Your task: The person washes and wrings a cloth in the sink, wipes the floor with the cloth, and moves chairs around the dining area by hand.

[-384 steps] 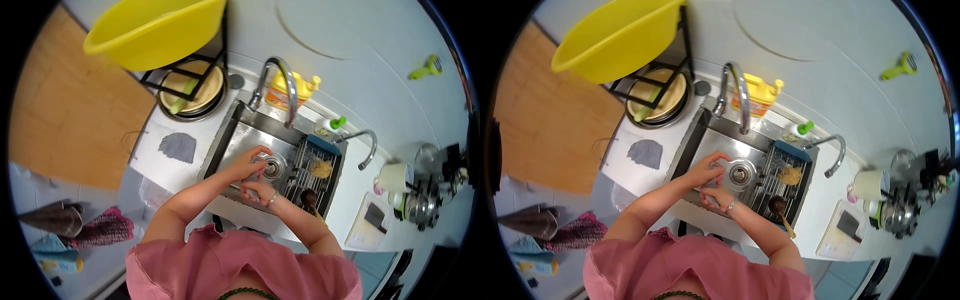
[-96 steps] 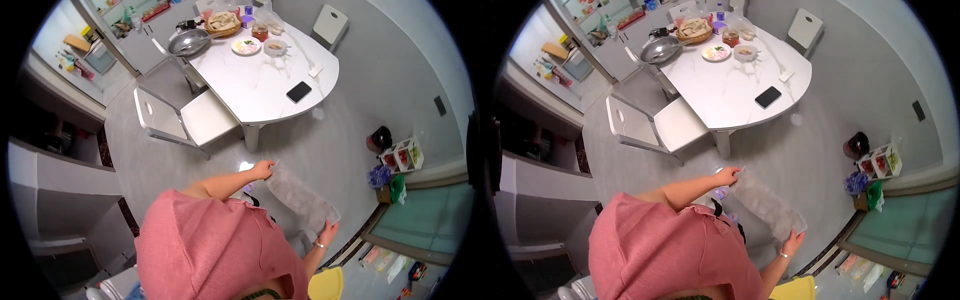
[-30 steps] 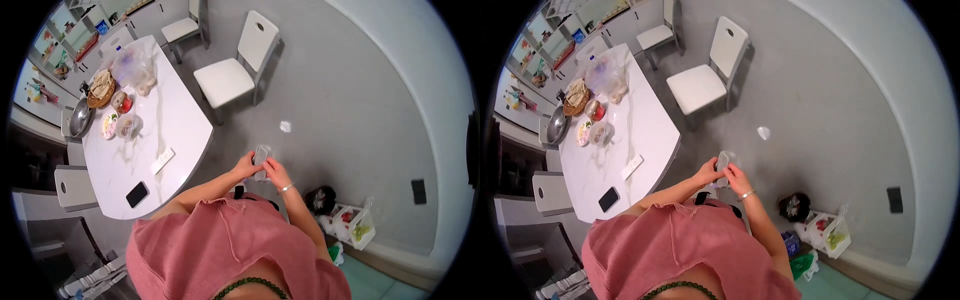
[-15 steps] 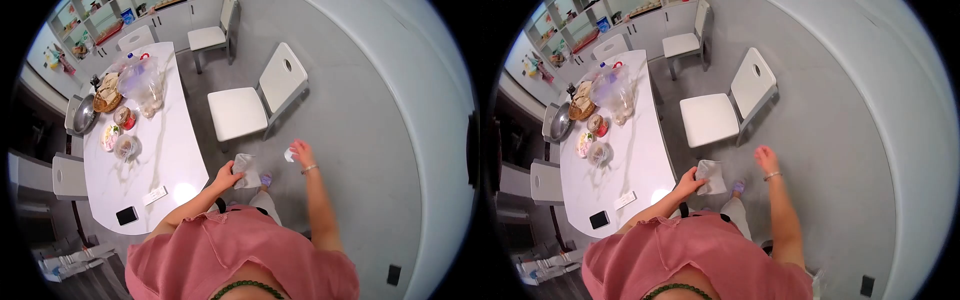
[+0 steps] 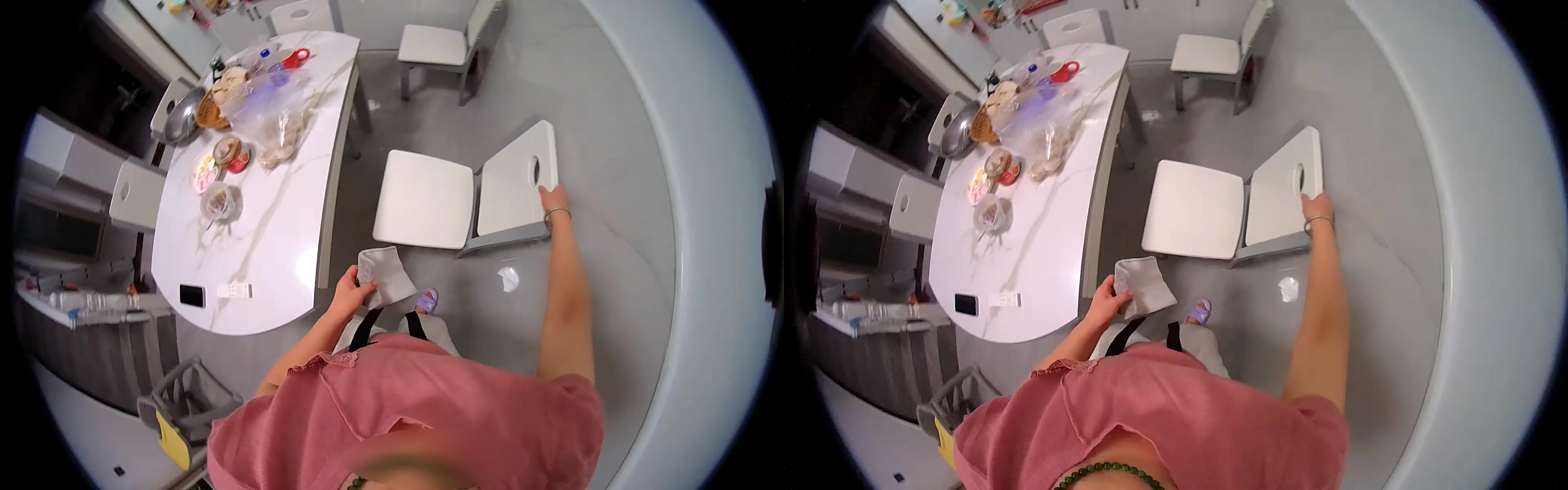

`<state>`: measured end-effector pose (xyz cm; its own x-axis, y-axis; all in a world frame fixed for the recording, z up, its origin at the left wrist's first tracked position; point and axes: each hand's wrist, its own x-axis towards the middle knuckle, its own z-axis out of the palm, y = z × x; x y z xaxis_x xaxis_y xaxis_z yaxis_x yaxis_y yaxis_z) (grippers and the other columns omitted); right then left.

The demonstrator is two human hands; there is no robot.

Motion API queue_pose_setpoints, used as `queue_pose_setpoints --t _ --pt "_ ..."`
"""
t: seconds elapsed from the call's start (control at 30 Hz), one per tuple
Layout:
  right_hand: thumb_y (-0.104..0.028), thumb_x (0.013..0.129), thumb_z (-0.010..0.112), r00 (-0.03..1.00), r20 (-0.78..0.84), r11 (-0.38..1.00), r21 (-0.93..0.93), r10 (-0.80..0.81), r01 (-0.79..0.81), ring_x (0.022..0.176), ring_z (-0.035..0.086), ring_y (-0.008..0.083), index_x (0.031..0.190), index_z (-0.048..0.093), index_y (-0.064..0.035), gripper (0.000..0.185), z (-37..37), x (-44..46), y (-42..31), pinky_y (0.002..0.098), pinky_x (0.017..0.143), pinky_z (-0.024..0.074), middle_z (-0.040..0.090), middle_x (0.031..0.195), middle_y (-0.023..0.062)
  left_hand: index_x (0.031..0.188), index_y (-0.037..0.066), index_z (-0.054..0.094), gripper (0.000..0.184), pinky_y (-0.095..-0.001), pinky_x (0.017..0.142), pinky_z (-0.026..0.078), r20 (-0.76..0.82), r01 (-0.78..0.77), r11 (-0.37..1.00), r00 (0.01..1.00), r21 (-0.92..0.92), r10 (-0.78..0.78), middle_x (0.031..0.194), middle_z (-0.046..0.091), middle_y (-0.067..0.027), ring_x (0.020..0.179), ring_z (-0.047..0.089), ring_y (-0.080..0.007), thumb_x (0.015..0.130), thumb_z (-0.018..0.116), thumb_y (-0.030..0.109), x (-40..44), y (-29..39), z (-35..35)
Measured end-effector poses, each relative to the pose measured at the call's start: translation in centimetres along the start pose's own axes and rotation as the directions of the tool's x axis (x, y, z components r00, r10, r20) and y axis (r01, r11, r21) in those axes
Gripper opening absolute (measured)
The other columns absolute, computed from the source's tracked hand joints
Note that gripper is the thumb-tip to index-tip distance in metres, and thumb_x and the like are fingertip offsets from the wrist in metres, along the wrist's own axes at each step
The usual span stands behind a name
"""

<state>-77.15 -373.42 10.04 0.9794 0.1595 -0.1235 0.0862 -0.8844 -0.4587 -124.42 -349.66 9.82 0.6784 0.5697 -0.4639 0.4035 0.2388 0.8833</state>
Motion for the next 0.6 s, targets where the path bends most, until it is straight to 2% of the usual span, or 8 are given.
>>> queue_pose_setpoints --t 0.07,0.13,0.17,0.23,0.37,0.47,0.53,0.6 --pt "-0.032 0.077 0.064 0.998 0.043 0.999 0.016 0.048 -0.048 0.094 0.058 0.0380 0.108 0.051 0.0081 0.052 0.9 3.8 1.4 0.0410 0.081 0.0457 0.059 0.103 0.0260 0.104 0.001 0.050 0.034 -0.0286 0.079 0.044 -0.042 0.038 0.999 0.998 -0.010 -0.038 0.093 0.059 -0.0065 0.086 0.056 -0.0147 0.074 0.065 0.005 -0.5 0.5 0.5" --pt "-0.029 0.077 0.064 0.950 0.254 0.899 0.351 0.179 -0.263 0.089 0.060 0.0329 0.106 0.054 0.0065 0.047 1.5 6.4 2.0 0.0409 0.079 0.0469 0.062 0.100 0.0204 0.106 0.001 0.051 0.033 -0.0290 0.084 0.042 -0.109 0.015 0.992 0.994 -0.123 -0.029 0.099 0.058 -0.0062 0.092 0.054 -0.0150 0.075 0.061 0.000 -0.9 0.6 0.6" --pt "-0.029 0.077 0.064 0.947 0.272 0.902 0.342 0.171 -0.261 0.089 0.060 0.0329 0.106 0.054 0.0065 0.047 1.5 6.7 2.0 0.0409 0.079 0.0469 0.062 0.100 0.0204 0.106 0.000 0.050 0.035 -0.0287 0.081 0.044 -0.149 0.015 0.994 0.988 -0.110 -0.031 0.099 0.060 -0.0078 0.090 0.056 -0.0153 0.074 0.063 0.001 -1.1 0.9 0.5" --pt "-0.029 0.077 0.063 0.797 0.602 0.627 0.601 0.055 -0.497 0.087 0.061 0.0279 0.106 0.056 0.0036 0.044 -1.2 5.0 0.5 0.0391 0.077 0.0476 0.062 0.099 0.0157 0.106 0.000 0.050 0.036 -0.0287 0.081 0.044 -0.186 0.019 0.989 0.981 -0.148 -0.047 0.099 0.060 -0.0077 0.090 0.056 -0.0153 0.074 0.063 0.001 -1.3 0.5 0.2" --pt "-0.030 0.078 0.061 0.778 0.628 0.608 0.626 -0.022 -0.488 0.086 0.061 0.0277 0.107 0.056 0.0013 0.043 -1.9 3.2 -0.7 0.0376 0.076 0.0478 0.063 0.097 0.0153 0.106 0.001 0.050 0.036 -0.0288 0.081 0.044 -0.202 0.043 0.974 0.975 -0.224 -0.089 0.099 0.060 -0.0072 0.090 0.056 -0.0153 0.073 0.064 0.002 -1.1 -0.7 -0.5" --pt "-0.027 0.079 0.060 0.758 0.651 0.443 0.692 -0.039 -0.570 0.079 0.061 0.0249 0.103 0.056 0.0000 0.036 -1.5 1.1 -2.6 0.0355 0.072 0.0487 0.062 0.088 0.0125 0.106 0.001 0.050 0.035 -0.0288 0.081 0.044 -0.184 0.065 0.986 0.978 -0.152 -0.093 0.099 0.059 -0.0067 0.090 0.056 -0.0150 0.074 0.063 0.002 -1.0 -0.6 -0.9" --pt "-0.027 0.078 0.061 0.715 0.661 0.287 0.747 -0.227 -0.600 0.069 0.058 0.0227 0.094 0.054 -0.0022 0.030 -0.3 -0.7 -3.1 0.0325 0.065 0.0479 0.058 0.074 0.0086 0.107 0.001 0.050 0.035 -0.0286 0.081 0.044 -0.166 0.062 0.984 0.982 -0.170 -0.090 0.099 0.059 -0.0066 0.090 0.056 -0.0147 0.074 0.063 0.002 -0.8 -0.4 -1.1" --pt "-0.025 0.077 0.061 0.780 0.595 0.215 0.802 -0.193 -0.558 0.065 0.056 0.0212 0.090 0.052 -0.0030 0.027 0.5 -5.5 -5.0 0.0313 0.061 0.0467 0.055 0.069 0.0077 0.107 0.001 0.050 0.035 -0.0285 0.082 0.044 -0.120 0.051 0.981 0.990 -0.186 -0.074 0.100 0.059 -0.0064 0.091 0.056 -0.0145 0.074 0.063 0.002 -0.8 -0.8 -2.2"
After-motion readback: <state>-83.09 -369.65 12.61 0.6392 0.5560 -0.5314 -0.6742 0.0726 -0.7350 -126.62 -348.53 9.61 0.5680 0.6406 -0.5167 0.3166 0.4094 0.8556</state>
